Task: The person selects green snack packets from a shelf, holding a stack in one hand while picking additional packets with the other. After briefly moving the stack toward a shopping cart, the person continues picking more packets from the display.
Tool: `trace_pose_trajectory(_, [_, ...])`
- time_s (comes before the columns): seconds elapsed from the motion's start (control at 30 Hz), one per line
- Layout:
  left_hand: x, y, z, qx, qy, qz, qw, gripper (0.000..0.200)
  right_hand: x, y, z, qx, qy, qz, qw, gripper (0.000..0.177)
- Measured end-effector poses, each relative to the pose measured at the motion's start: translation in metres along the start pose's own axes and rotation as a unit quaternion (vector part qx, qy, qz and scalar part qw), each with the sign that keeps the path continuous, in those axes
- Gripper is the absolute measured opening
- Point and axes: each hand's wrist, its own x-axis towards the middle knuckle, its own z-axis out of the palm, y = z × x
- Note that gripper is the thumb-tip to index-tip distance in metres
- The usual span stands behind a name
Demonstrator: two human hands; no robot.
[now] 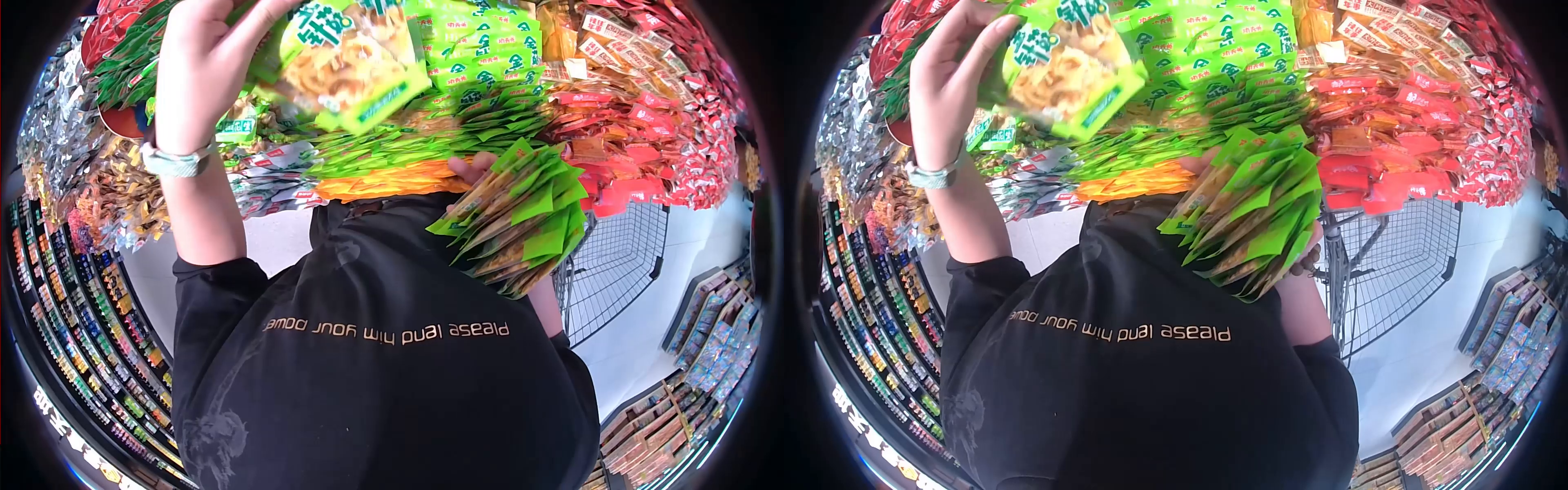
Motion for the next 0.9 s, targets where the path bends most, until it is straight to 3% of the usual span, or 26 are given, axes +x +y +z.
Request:
trace_pose_trajectory(0.07, [-0.005,0.010,0.000,-0.002,-0.097,0.009,0.995,0.012,0.009,0.001,0.019,0.064,0.052,-0.010,0.997,0.085])
trace_pose_trajectory(0.17, [-0.020,0.011,0.023,0.015,-0.203,0.074,0.976,0.015,0.018,0.004,0.024,-0.001,0.141,-0.039,0.989,0.060])
trace_pose_trajectory(0.2, [-0.026,0.016,0.038,0.020,-0.235,0.086,0.968,0.017,0.014,0.004,0.015,0.001,0.131,-0.040,0.991,0.059])
trace_pose_trajectory(0.27, [-0.045,0.009,0.078,-0.085,-0.228,0.121,0.962,0.018,0.007,0.004,-0.008,0.026,0.050,-0.036,0.998,0.059])
trace_pose_trajectory(0.3, [-0.050,0.017,0.093,-0.093,-0.226,0.087,0.966,0.018,0.004,0.003,-0.021,0.063,-0.017,-0.012,0.998,0.058])
trace_pose_trajectory(0.37, [-0.055,0.032,0.106,-0.110,-0.233,0.025,0.966,0.020,-0.018,0.009,0.003,-0.059,0.141,-0.056,0.987,0.067])
trace_pose_trajectory(0.43, [-0.057,0.041,0.109,-0.127,-0.247,-0.030,0.960,0.025,-0.030,0.010,-0.004,-0.078,0.209,-0.051,0.973,0.067])
trace_pose_trajectory(0.53, [-0.066,0.043,0.112,-0.196,-0.093,0.020,0.976,0.035,-0.048,0.011,-0.024,-0.043,0.220,-0.042,0.974,0.068])
trace_pose_trajectory(0.57, [-0.069,0.049,0.095,-0.199,-0.149,-0.049,0.967,0.035,-0.053,0.011,-0.031,-0.035,0.220,-0.040,0.974,0.068])
trace_pose_trajectory(0.67, [-0.089,0.024,0.081,-0.224,-0.166,-0.010,0.960,0.028,-0.058,0.009,-0.043,-0.019,0.220,-0.040,0.974,0.069])
trace_pose_trajectory(0.7, [-0.092,0.030,0.067,-0.252,-0.242,-0.115,0.930,0.020,-0.059,0.009,-0.045,-0.017,0.222,-0.040,0.974,0.069])
trace_pose_trajectory(0.8, [-0.109,0.024,0.064,-0.289,-0.231,-0.155,0.916,0.013,-0.063,0.009,-0.052,-0.008,0.223,-0.040,0.974,0.070])
trace_pose_trajectory(0.87, [-0.114,0.018,0.052,-0.414,-0.115,-0.255,0.866,0.015,-0.064,0.009,-0.055,-0.006,0.223,-0.039,0.974,0.070])
trace_pose_trajectory(0.9, [-0.110,0.009,0.038,-0.385,-0.070,-0.242,0.888,0.019,-0.065,0.008,-0.056,-0.006,0.223,-0.040,0.974,0.071])
